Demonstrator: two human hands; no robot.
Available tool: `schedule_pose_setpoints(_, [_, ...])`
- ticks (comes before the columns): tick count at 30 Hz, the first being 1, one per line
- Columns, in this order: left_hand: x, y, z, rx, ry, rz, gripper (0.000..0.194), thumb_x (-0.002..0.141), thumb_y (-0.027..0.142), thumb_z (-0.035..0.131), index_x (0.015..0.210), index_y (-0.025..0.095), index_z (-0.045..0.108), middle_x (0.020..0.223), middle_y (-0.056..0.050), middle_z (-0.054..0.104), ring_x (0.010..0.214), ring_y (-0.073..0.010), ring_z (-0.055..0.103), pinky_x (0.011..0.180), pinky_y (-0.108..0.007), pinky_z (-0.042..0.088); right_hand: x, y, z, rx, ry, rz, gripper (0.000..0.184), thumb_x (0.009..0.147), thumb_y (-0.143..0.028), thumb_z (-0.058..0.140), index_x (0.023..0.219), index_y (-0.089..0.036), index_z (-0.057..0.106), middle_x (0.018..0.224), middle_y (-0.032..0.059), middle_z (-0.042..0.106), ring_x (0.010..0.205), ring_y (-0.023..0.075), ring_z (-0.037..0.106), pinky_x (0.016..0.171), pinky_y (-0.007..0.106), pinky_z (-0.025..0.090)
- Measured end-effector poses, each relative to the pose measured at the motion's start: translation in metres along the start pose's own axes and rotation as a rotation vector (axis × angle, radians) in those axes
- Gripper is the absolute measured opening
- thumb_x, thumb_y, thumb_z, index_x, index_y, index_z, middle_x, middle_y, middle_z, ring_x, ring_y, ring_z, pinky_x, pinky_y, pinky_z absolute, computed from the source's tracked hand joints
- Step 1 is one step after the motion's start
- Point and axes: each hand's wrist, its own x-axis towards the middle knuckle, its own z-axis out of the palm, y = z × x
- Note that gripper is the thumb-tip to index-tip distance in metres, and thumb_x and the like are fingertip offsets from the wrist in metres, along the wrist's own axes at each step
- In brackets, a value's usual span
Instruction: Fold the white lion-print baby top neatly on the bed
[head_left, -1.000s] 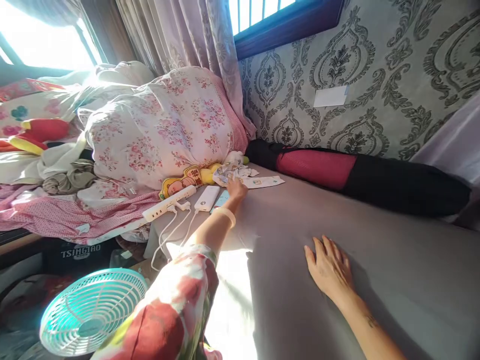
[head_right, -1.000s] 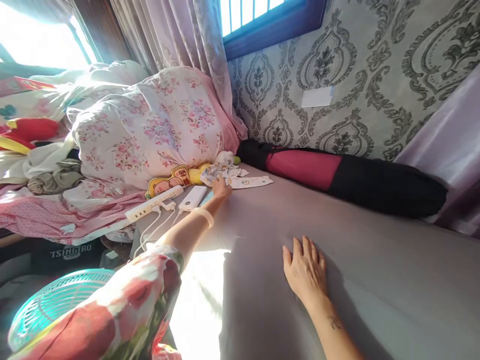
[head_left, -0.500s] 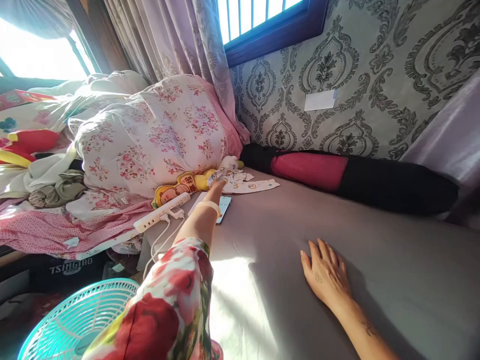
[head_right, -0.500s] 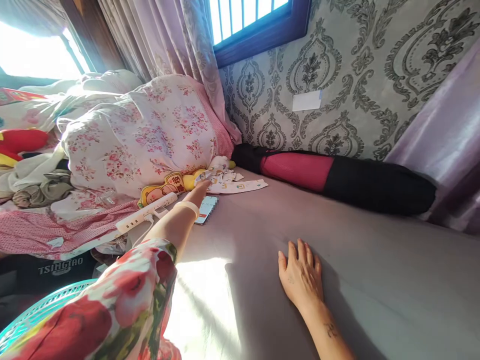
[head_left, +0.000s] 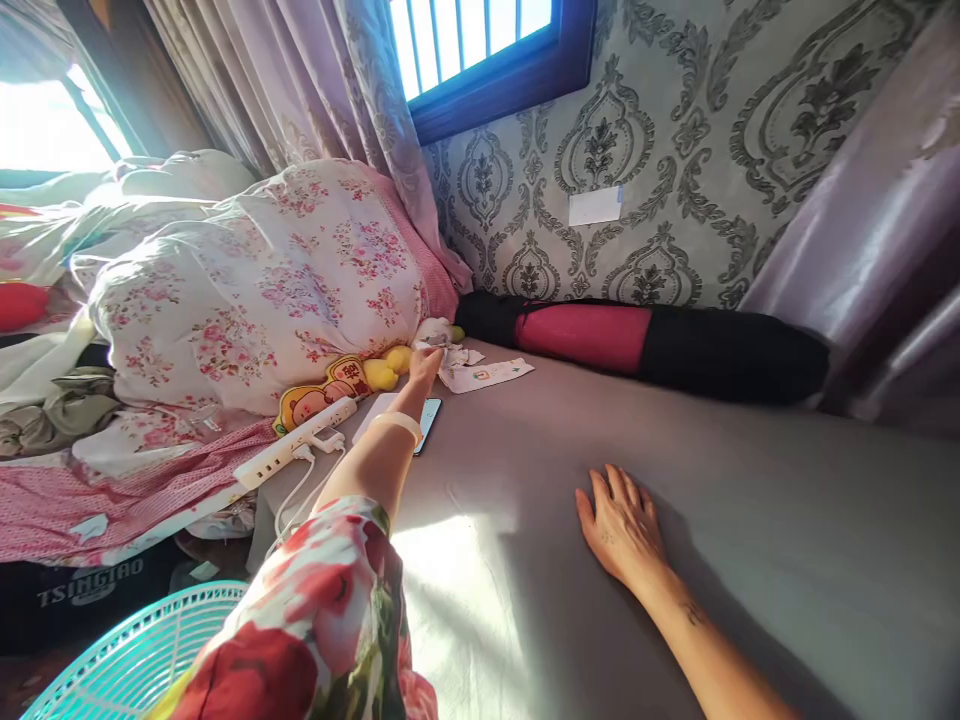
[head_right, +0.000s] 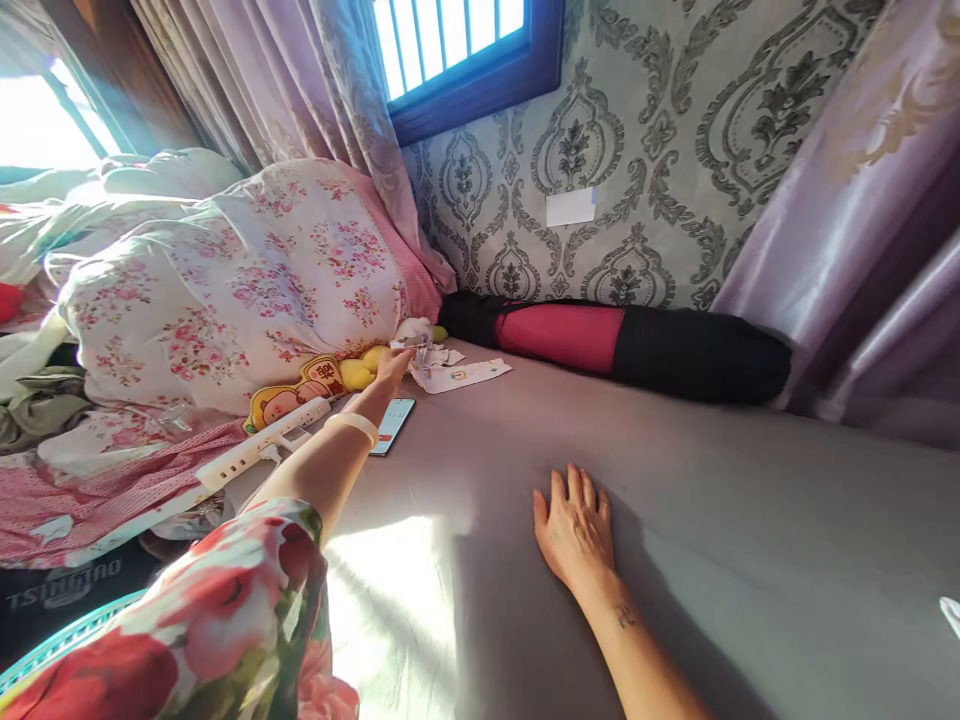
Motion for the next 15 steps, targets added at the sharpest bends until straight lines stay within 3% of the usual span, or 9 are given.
schedule_pose_setpoints(3, [-0.009,0.025,0.015,-0.073,-0.027,0.062,0.026,0.074,0.027,0.057,0.089,0.012,0.072,0.075,-0.004,0.064,0.08,-0.0174,0.059,0.074,-0.026,0.044,-0.001,0.0,-0.004,0.033,-0.023,0.005,0.052,0.099,-0.038,0.03,0.136,-0.009,0.053,0.145,0.0202,0.046,0.136,0.0319,0.038,0.109,0.048,0.03])
schedule_pose_setpoints(9, [-0.046,0.075,0.045,-0.305,-0.235,0.191,0.035,0.069,0.016,0.055,0.099,0.011,0.072,0.077,-0.003,0.064,0.069,-0.0127,0.055,0.065,-0.024,0.044,-0.003,0.001,-0.012,0.115,-0.039,0.019,0.051,0.098,-0.038,0.031,0.135,-0.01,0.054,0.146,0.0189,0.045,0.136,0.0323,0.037,0.111,0.049,0.027])
schedule_pose_setpoints(15, [-0.095,0.104,0.074,-0.395,-0.377,0.25,0.039,0.069,0.018,0.052,0.101,0.012,0.072,0.082,-0.003,0.063,0.067,-0.0114,0.054,0.062,-0.023,0.045,-0.004,0.007,-0.014,0.218,-0.058,0.035,0.048,0.097,-0.035,0.036,0.136,-0.011,0.053,0.147,0.0163,0.046,0.137,0.0291,0.038,0.112,0.044,0.026])
